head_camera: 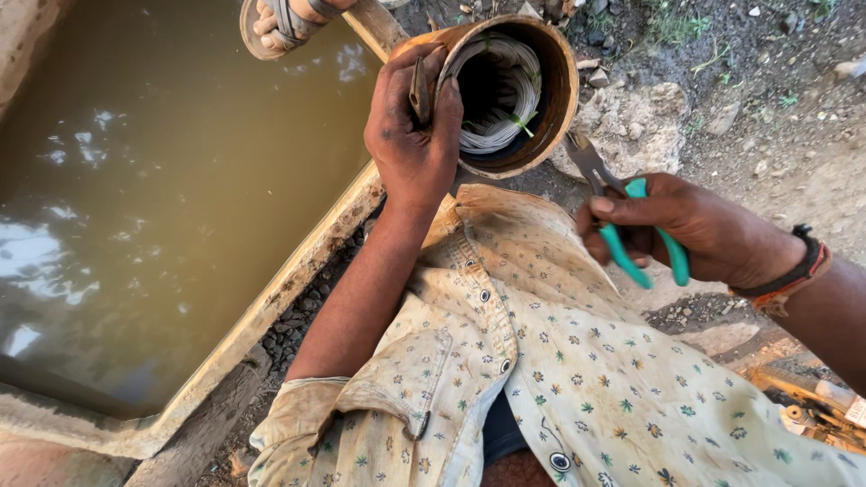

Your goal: The person uses pliers to remove debris and adjust wires inside a cylindrical metal component. They repeatedly reach into the component to pull out small pieces of debris and manipulate the internal wiring.

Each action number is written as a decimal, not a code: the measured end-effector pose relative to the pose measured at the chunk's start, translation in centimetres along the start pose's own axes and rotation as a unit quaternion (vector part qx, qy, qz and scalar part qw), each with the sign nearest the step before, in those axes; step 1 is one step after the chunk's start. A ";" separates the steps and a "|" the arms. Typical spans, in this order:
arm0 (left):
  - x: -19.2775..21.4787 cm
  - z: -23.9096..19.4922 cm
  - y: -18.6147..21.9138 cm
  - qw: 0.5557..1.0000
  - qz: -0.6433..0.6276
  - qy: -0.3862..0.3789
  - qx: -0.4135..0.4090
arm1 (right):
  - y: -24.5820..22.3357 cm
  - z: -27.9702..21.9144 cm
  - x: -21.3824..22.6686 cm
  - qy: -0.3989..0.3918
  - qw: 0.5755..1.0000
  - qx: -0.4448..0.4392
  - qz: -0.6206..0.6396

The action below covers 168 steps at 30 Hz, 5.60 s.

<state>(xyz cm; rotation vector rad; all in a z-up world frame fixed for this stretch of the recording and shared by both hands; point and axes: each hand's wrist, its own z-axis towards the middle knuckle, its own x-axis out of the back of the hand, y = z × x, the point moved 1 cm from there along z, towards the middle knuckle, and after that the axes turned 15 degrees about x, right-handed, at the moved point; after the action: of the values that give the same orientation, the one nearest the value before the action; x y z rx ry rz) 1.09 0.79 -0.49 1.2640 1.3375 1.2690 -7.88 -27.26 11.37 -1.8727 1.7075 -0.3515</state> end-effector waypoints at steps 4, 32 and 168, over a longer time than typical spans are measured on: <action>-0.1 0.0 -0.1 1.000 -0.021 -0.006 0.011 | -1.3 0.8 -2.0 0.003 0.998 -0.010 -0.069; 0.6 -3.7 -1.3 0.986 -0.126 -0.075 0.074 | -16.3 8.1 -8.1 -0.267 0.200 0.061 -0.941; -0.7 -1.6 -1.0 0.972 -0.225 -0.053 0.052 | -6.6 7.5 -7.5 -0.039 0.978 -0.114 0.168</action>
<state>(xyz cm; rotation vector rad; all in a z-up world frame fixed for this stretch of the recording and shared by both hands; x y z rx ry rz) -0.50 -0.02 -1.33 1.0037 1.5207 0.8139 0.60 -18.12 10.48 -1.6783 2.0365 0.0524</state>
